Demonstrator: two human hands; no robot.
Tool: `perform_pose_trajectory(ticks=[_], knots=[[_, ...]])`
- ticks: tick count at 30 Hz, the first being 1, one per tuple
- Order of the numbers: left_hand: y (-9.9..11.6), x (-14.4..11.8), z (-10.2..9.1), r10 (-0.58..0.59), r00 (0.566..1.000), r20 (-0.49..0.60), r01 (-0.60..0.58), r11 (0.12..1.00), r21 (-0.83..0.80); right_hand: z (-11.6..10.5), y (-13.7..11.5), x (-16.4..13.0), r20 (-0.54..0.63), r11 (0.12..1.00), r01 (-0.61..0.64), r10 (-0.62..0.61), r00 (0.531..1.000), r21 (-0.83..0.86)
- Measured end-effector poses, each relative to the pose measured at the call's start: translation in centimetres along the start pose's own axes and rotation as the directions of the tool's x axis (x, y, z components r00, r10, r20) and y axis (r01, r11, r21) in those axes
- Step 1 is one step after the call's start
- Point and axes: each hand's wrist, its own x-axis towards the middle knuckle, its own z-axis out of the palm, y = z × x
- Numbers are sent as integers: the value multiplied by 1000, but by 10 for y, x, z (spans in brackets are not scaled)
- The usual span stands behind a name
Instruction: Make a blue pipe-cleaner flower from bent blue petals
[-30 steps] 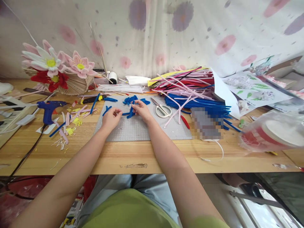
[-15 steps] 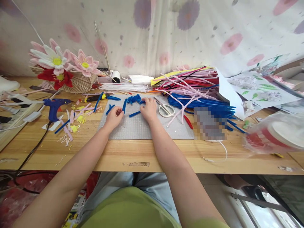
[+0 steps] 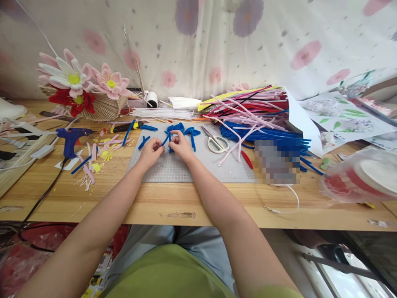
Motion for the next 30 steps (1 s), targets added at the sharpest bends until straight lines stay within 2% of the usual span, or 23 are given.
perform_pose_trajectory(ticks=[2,4,9,11,14,16,19,22,24,27,28,30], knots=[[-6,4,0,-58,995,-86,51,995,-84,-2,-4,0,60,995,-42,36,998,91],[-7,6,-2,-102,987,-128,80,982,-169,-2,-9,-3,139,989,-67,48,989,131],[4,3,-5,-87,996,27,91,931,-354,2,-9,-7,211,995,-65,49,976,70],[6,2,-4,-80,996,49,93,925,-369,3,-7,-6,196,1000,-30,30,980,-6],[7,1,-2,-102,994,31,107,929,-355,5,-7,-8,136,969,73,-41,990,-237],[10,1,-1,-158,986,54,166,906,-390,6,-10,-11,97,893,151,-121,988,-424],[20,-2,-2,-264,953,151,304,815,-494,8,-16,-14,35,753,198,-227,973,-628],[31,-5,-6,-314,925,215,380,750,-541,5,-18,-14,-30,665,176,-286,958,-726],[34,-5,-9,-320,930,184,367,753,-546,1,-17,-13,-55,643,160,-301,952,-749],[29,-1,-14,-305,949,75,299,801,-519,-2,-14,-11,-20,676,178,-275,961,-715],[25,1,-15,-294,955,36,273,826,-493,-1,-13,-11,5,719,182,-241,970,-671],[18,4,-18,-248,968,-41,211,889,-407,1,-13,-11,71,857,131,-111,991,-498]])
